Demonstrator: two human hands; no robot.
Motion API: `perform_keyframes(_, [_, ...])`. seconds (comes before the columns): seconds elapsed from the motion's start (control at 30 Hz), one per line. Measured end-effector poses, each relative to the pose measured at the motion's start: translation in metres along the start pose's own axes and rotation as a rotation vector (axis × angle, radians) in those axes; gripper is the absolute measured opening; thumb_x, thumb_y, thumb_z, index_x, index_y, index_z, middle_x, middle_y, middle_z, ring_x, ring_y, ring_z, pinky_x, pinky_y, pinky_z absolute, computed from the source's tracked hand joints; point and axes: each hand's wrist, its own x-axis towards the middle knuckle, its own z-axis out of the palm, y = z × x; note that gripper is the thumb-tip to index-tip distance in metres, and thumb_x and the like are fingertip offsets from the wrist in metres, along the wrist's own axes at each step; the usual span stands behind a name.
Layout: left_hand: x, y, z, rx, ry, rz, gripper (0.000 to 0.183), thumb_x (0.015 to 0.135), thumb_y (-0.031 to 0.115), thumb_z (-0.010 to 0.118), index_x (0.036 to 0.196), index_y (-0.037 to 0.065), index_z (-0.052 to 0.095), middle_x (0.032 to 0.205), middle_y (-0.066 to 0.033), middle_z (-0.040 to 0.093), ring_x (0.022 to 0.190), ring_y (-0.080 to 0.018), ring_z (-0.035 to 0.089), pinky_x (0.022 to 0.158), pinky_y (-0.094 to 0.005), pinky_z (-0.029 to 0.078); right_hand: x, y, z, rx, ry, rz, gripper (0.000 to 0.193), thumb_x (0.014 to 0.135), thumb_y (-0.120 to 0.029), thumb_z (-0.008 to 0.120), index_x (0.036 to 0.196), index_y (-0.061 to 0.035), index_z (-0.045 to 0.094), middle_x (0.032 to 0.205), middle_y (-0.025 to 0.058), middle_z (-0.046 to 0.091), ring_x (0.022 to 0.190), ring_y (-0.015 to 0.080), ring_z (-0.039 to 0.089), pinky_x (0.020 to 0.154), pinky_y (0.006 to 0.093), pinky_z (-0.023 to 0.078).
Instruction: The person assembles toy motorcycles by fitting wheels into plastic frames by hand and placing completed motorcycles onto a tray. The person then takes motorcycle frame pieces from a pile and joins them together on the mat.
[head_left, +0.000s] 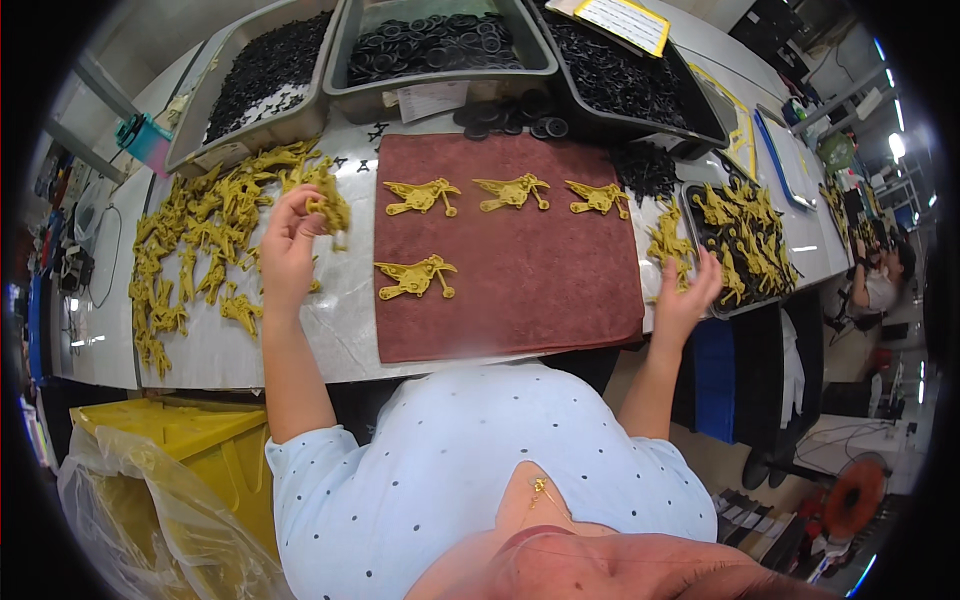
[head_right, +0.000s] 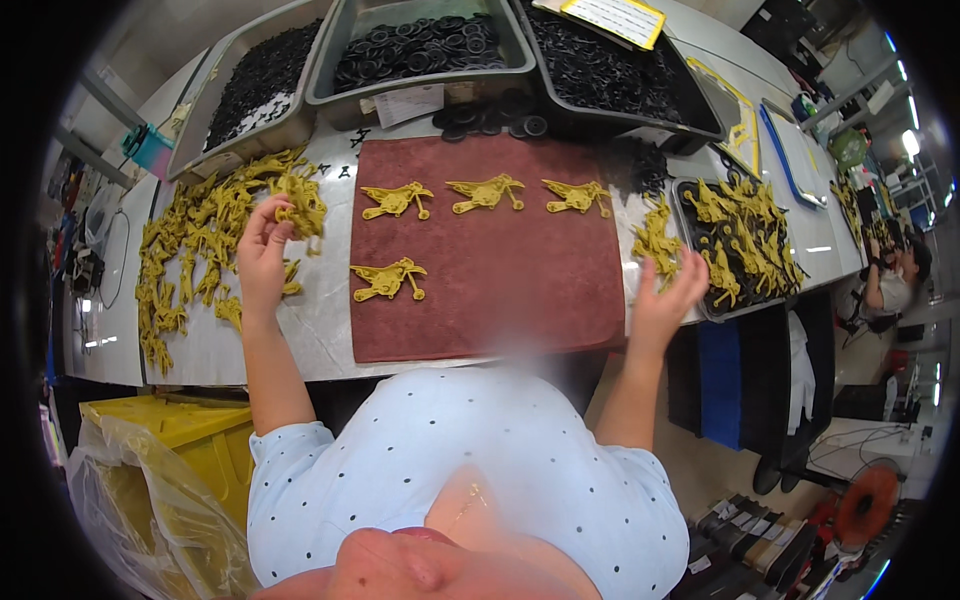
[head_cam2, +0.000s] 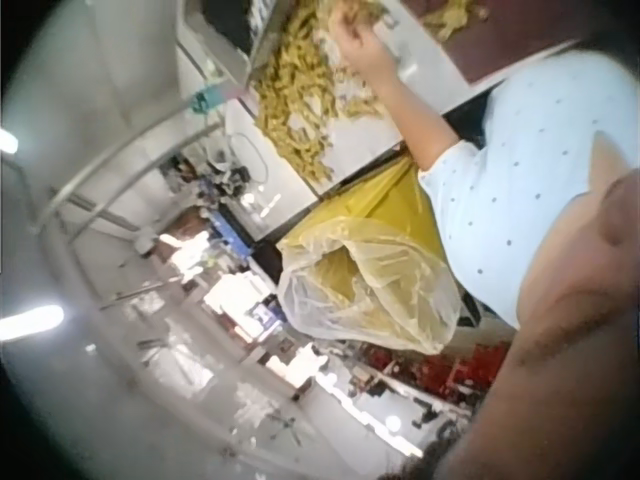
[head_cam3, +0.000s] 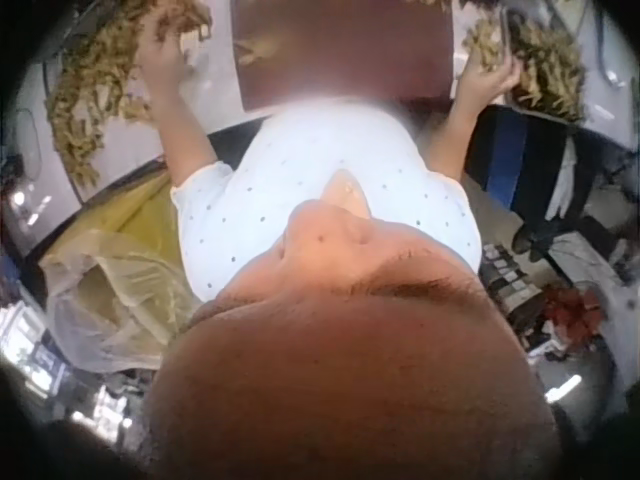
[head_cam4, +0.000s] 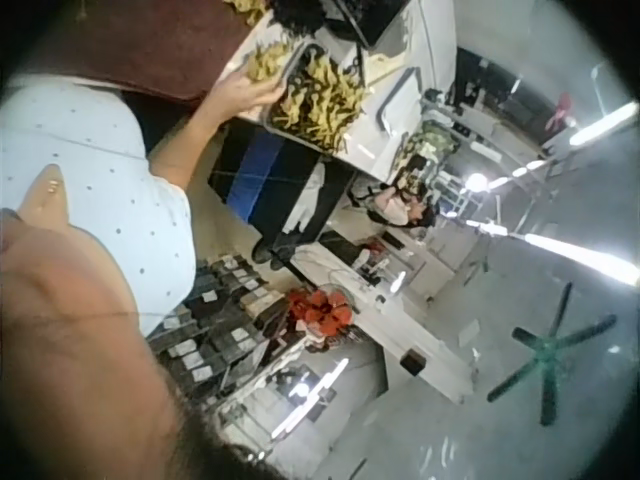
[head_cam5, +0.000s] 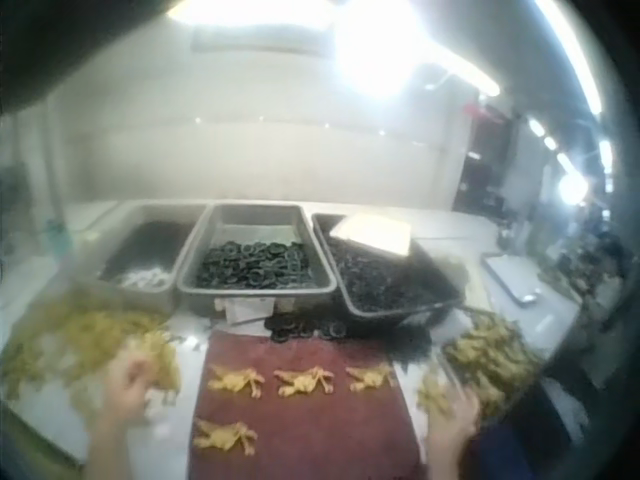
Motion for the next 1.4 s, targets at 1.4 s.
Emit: perform_keyframes(1.4, [-0.062, 0.042, 0.170, -0.095, -0.371, 0.223, 0.028, 0.071, 0.002, 0.079, 0.097, 0.000, 0.068, 0.115, -0.0132, 0.060, 0.095, -0.0196, 0.065, 0.075, -0.0277, 0.056, -0.039, -0.108, 0.007, 0.731, -0.598, -0.515, 0.031, 0.069, -0.002, 0.079, 0.096, -0.0058, 0.064, 0.110, 0.0111, 0.055, 0.095, 0.0244, 0.058, 0.082, 0.0362, 0.049])
